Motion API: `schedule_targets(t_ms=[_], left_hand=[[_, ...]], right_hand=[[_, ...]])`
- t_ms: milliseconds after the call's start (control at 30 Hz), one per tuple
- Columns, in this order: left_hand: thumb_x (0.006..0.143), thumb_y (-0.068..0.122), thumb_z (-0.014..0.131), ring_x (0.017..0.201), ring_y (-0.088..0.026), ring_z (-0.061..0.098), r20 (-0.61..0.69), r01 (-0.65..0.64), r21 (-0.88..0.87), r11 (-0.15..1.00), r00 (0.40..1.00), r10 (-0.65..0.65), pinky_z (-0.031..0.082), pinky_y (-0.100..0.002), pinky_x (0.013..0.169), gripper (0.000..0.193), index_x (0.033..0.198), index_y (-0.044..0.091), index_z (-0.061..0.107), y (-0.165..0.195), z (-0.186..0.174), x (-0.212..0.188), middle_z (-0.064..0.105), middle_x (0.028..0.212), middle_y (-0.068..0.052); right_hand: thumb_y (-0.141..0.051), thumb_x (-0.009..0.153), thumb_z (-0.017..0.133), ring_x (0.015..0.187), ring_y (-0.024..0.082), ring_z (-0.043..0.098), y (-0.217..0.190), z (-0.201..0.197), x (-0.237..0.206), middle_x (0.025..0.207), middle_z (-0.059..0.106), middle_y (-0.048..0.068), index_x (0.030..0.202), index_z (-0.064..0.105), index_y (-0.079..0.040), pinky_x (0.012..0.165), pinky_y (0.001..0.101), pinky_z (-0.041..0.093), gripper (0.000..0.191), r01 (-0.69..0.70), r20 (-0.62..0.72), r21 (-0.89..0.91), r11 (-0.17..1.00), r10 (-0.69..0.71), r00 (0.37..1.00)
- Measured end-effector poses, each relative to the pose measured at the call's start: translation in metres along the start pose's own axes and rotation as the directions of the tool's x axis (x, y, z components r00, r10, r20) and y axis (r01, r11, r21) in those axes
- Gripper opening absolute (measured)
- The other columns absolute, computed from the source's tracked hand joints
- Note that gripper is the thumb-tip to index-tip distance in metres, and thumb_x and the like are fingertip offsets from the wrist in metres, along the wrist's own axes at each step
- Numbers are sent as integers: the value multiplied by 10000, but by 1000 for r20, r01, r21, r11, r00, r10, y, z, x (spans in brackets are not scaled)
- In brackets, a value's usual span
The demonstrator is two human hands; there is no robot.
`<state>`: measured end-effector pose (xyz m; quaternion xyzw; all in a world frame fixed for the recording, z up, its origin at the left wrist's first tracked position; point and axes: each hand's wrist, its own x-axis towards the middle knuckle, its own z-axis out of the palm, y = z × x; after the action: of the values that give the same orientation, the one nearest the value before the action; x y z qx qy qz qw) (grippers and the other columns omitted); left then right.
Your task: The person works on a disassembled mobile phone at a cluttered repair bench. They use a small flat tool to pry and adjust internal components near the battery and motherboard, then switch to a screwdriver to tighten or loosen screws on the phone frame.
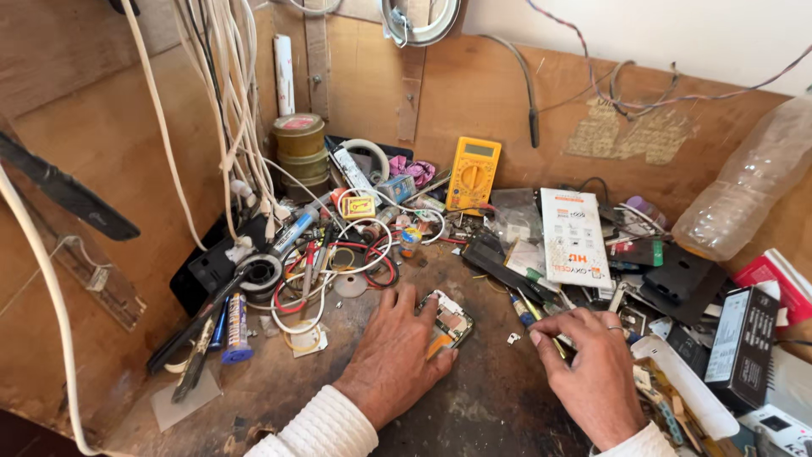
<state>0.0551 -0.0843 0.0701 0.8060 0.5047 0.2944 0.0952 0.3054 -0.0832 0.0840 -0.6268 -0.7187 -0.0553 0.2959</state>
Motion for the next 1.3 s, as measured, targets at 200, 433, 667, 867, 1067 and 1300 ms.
schedule_targets(t_ms=[200,433,667,867,1067,1300], left_hand=[[804,320,773,1149,-401,461,-20,12,-34,999,1000,-13,417,-479,992,660,1293,-74,567,1,0,-2,510,1155,-219],[808,338,776,1170,-392,453,1,29,-32,999,1000,-29,415,-474,1000,689,1312,-78,557,1,1,-2,505,1169,-212],[806,344,775,1161,-388,457,-6,27,-8,1000,1000,-27,413,-471,1000,688,1308,-76,562,2,2,-3,510,1160,-210],[806,343,776,1145,-384,464,-9,27,-3,1000,1000,-27,411,-469,1004,682,1298,-80,567,3,2,-2,517,1145,-208],[790,308,786,1146,-390,467,-27,35,-23,999,999,-36,418,-468,992,669,1289,-83,572,3,2,-3,517,1152,-215],[774,306,797,1141,-399,467,-38,26,-25,999,999,-27,416,-474,982,669,1270,-87,581,1,3,-2,516,1152,-222]], right_hand=[[-195,749,817,861,272,545,-9,7,7,762,661,52,895,819,-166,786,413,461,149,42,101,-77,996,-35,994],[-269,774,866,841,264,555,-15,3,16,736,653,59,898,803,-161,744,417,460,176,-2,235,-102,995,26,972],[-253,769,856,850,258,578,-11,5,16,789,704,58,782,770,-69,774,413,462,203,13,190,-41,999,-5,982],[-166,815,804,793,180,654,-21,13,22,794,745,60,874,751,-52,748,350,503,138,-132,189,142,981,104,976],[-99,822,766,661,99,656,-31,34,31,773,776,37,1014,755,-43,608,276,508,200,-199,299,440,876,66,952],[-114,911,718,639,90,584,-20,60,35,751,759,27,1073,820,-42,583,273,482,205,-343,426,479,808,128,896]])
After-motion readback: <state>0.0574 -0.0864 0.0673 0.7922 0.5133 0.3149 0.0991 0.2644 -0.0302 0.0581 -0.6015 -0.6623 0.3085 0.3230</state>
